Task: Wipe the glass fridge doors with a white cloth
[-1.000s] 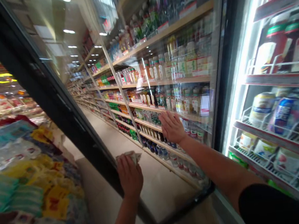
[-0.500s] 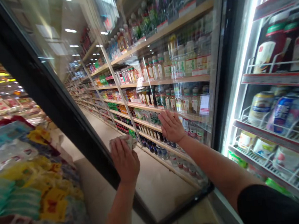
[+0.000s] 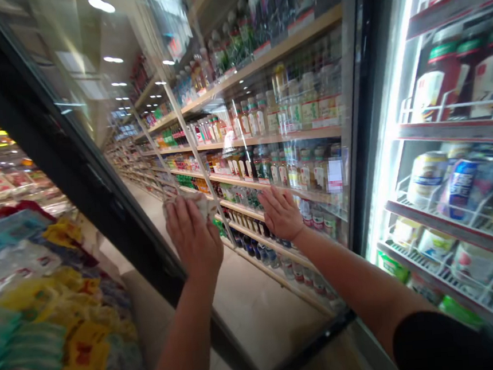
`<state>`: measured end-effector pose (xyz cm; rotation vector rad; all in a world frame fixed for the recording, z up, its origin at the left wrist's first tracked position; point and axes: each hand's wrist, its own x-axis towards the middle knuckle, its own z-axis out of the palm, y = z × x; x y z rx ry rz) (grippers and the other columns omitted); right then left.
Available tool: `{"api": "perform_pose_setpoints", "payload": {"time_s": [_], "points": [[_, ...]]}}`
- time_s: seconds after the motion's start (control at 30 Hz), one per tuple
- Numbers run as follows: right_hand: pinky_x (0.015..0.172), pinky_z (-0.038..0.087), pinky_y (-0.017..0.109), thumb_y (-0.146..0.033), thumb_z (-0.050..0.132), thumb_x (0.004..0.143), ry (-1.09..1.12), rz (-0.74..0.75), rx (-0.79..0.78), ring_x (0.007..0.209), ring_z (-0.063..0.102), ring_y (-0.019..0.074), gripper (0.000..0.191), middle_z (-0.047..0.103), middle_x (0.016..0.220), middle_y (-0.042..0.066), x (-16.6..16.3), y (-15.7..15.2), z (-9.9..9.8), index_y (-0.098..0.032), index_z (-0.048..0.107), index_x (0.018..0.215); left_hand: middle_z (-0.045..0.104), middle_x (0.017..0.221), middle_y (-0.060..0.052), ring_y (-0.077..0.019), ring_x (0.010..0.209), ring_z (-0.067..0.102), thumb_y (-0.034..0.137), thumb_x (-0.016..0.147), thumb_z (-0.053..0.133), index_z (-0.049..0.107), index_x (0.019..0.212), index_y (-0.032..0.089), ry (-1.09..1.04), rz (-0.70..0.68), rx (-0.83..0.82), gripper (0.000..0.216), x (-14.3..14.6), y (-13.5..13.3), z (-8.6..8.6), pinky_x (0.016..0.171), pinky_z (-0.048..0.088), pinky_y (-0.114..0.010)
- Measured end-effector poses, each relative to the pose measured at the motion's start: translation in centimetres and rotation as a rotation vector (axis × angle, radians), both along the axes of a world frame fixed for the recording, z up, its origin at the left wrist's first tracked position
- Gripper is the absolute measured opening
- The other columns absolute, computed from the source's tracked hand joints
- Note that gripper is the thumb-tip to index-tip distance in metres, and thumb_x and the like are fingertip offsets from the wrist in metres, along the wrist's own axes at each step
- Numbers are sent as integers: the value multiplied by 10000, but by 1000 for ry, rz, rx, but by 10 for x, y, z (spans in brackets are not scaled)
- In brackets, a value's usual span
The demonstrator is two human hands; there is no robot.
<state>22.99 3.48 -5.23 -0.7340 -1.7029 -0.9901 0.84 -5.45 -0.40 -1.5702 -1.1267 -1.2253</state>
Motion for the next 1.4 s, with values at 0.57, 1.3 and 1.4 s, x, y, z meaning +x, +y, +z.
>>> {"api": "perform_pose_setpoints", "payload": {"time_s": [0.57,1.3,1.4], "points": [[1267,133,462,-279,449,962,10,4,6,1501,342,242,526,578,1462,102,0,-1,0,-167,491,1475,336,1589,-188,-287,1540,159,180,960,457,222,1580,127,198,-27,29,665,24,10,8,1240,228,-501],[1270,118,447,-279,451,953,22,25,-1,1499,344,232,574,581,1461,95,1,-1,-1,-180,436,1518,314,1606,-159,-278,1541,163,233,972,432,251,1576,142,204,-17,38,636,20,12,68,1253,190,-510],[1269,129,454,-287,467,950,20,31,-15,1499,345,240,584,571,1471,91,1,-1,-2,-196,425,1525,323,1601,-154,-273,1540,168,204,974,405,230,1580,142,260,-30,13,634,30,13,46,1240,230,-506]]}}
